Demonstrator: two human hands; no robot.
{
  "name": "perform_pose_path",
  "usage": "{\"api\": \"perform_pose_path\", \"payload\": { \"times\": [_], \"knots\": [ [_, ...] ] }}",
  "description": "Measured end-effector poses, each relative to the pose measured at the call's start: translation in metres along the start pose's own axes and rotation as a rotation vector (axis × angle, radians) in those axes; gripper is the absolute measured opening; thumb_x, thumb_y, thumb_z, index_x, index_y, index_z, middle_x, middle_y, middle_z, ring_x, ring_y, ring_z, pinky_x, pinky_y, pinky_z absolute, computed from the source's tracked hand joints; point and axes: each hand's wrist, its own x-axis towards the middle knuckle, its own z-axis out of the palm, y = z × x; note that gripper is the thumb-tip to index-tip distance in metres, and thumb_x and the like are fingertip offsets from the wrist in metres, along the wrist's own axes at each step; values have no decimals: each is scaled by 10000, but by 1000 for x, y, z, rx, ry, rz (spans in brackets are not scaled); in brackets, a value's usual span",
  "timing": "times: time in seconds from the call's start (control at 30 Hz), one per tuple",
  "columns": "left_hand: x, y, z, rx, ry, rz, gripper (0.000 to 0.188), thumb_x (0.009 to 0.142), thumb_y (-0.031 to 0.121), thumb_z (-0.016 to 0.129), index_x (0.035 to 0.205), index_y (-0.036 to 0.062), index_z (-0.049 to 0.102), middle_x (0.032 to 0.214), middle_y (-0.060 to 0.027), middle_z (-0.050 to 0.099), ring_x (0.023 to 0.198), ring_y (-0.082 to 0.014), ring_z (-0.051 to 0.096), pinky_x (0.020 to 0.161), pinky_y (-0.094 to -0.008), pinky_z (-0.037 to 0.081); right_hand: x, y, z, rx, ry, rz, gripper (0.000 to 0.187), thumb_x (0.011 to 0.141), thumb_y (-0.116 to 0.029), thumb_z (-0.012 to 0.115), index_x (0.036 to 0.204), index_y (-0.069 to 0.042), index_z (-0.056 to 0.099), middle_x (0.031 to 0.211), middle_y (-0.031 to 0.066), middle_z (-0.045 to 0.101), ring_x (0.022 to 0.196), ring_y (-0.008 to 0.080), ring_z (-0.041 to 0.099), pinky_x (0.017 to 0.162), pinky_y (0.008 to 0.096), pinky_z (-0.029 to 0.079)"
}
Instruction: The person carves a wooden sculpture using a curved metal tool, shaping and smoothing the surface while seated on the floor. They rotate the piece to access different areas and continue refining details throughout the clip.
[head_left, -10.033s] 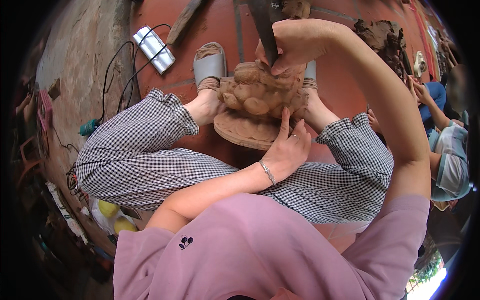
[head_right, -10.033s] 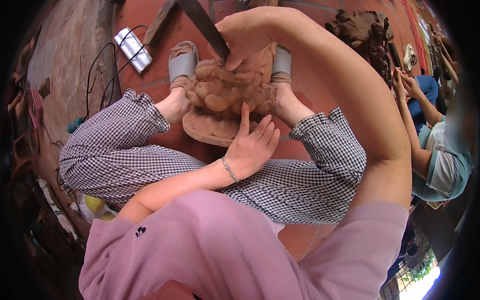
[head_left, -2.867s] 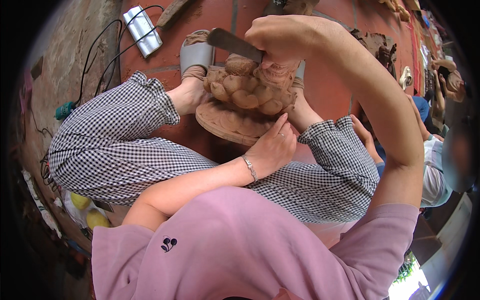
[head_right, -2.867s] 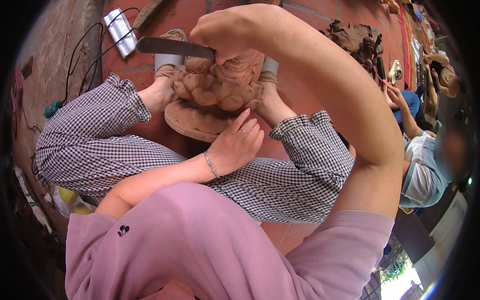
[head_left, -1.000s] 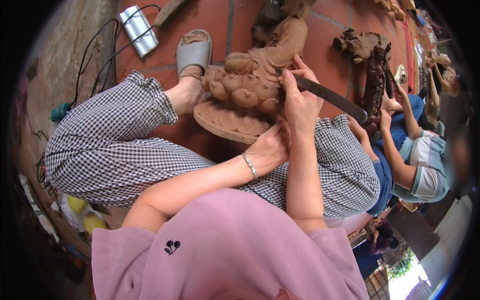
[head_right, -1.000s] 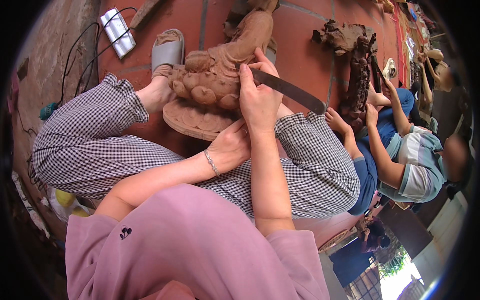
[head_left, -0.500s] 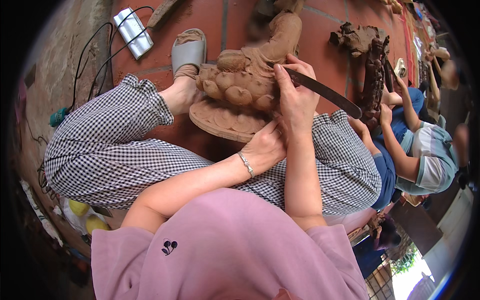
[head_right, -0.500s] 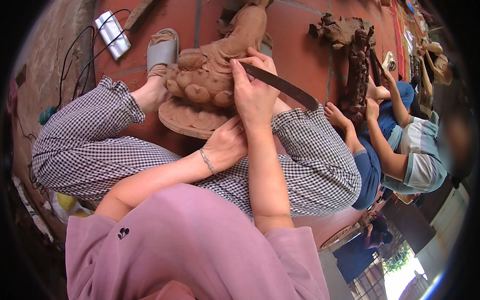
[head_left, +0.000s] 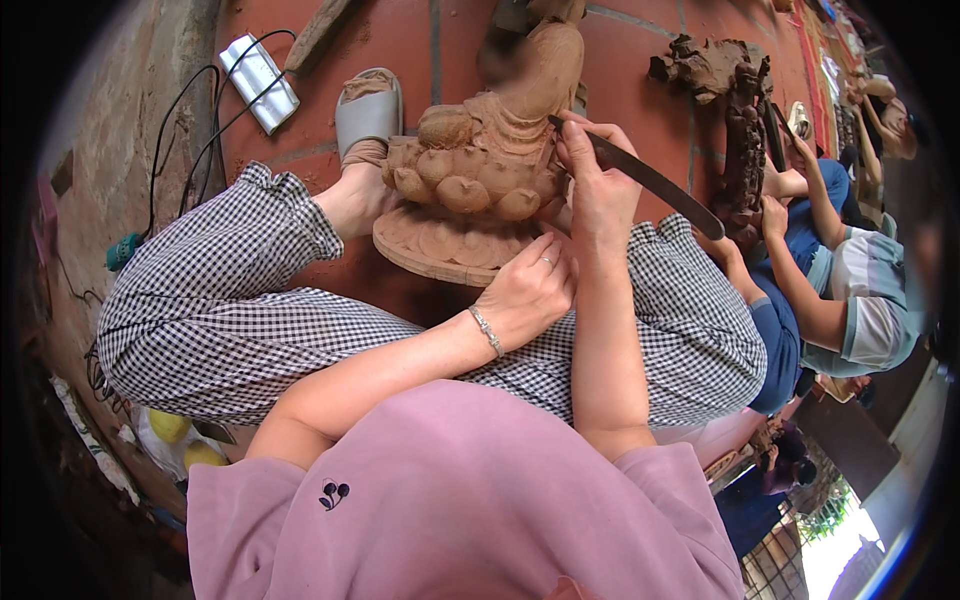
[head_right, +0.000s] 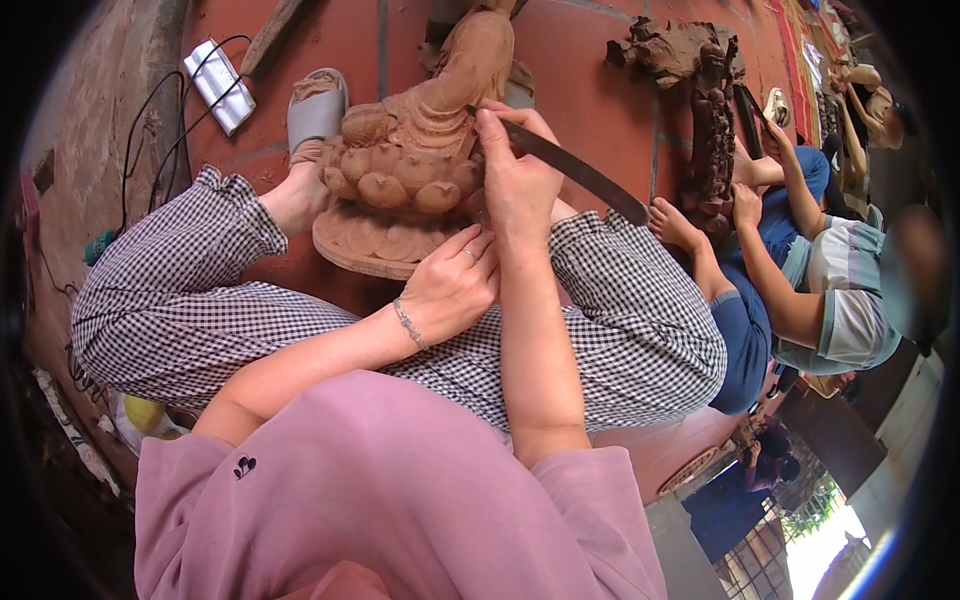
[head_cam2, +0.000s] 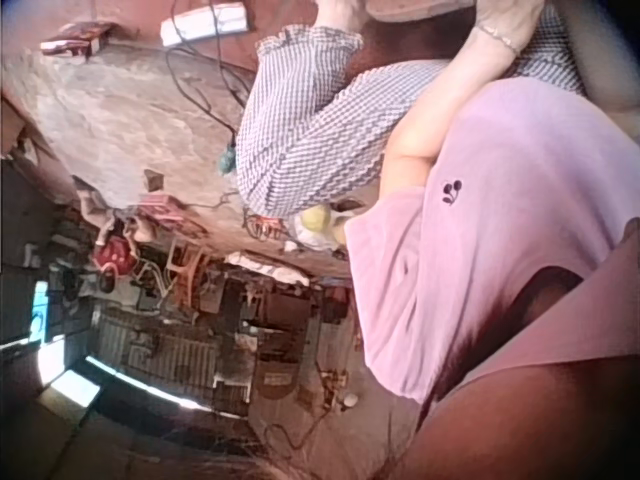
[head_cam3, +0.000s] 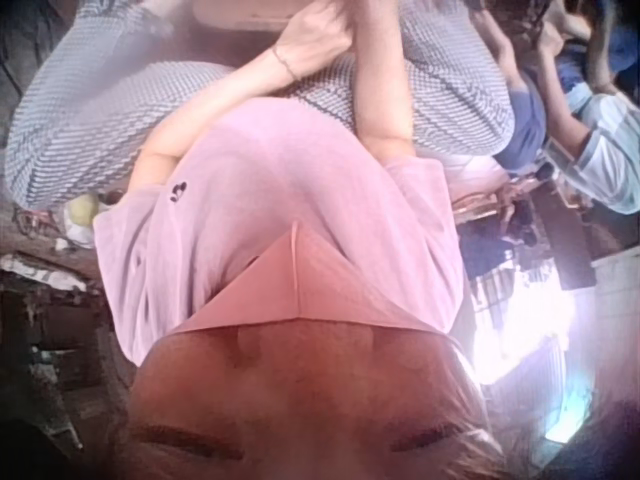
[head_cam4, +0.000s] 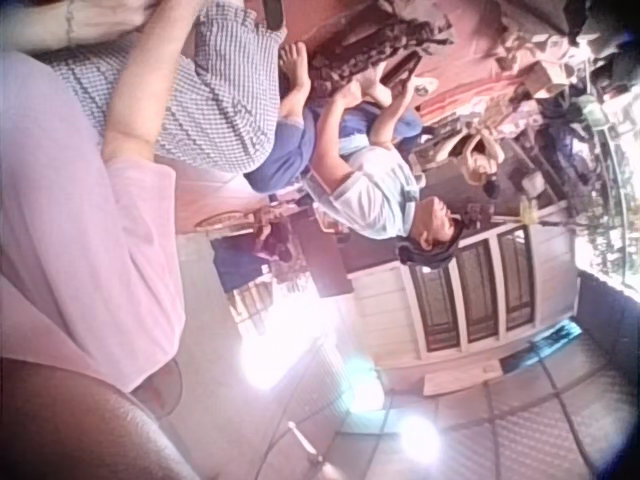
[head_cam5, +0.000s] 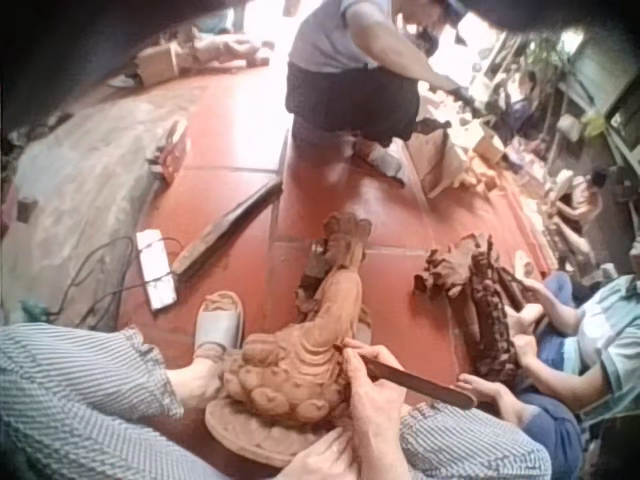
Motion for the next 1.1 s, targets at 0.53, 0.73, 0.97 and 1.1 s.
{"api": "perform_pose_path", "payload": {
  "times": [0.53,0.73,0.97,1.1],
  "knots": [
    [0,-1,-1,33,-31,10,376,743,164,616,1056,-12,727,1029,-130,722,1061,-266,678,1107,-408,472,4,-5,0,-160,-1,59,204,883,-185,780,909,12,731,1083,136,710,979,237,674,883,353,518],
    [-2,-2,-3,-21,-54,24,344,783,164,601,1043,-35,707,1052,-141,710,1068,-263,669,1088,-415,477,-1,-1,6,-386,-21,-150,200,875,-171,789,919,16,733,1109,124,692,953,202,669,851,328,527],
    [-1,-3,-2,-13,-8,23,315,800,158,603,1039,-21,703,1042,-143,712,1064,-250,678,1046,-397,509,16,-4,-18,15,173,15,159,967,-64,679,1053,30,585,1101,165,686,988,241,722,819,294,624],
    [1,-3,-1,-40,42,28,258,795,153,610,979,2,706,1010,-118,715,1042,-237,684,1032,-394,519,16,-1,-18,-11,183,-161,170,955,-22,676,1063,21,553,1066,146,681,916,221,725,772,285,628]
  ]
}}
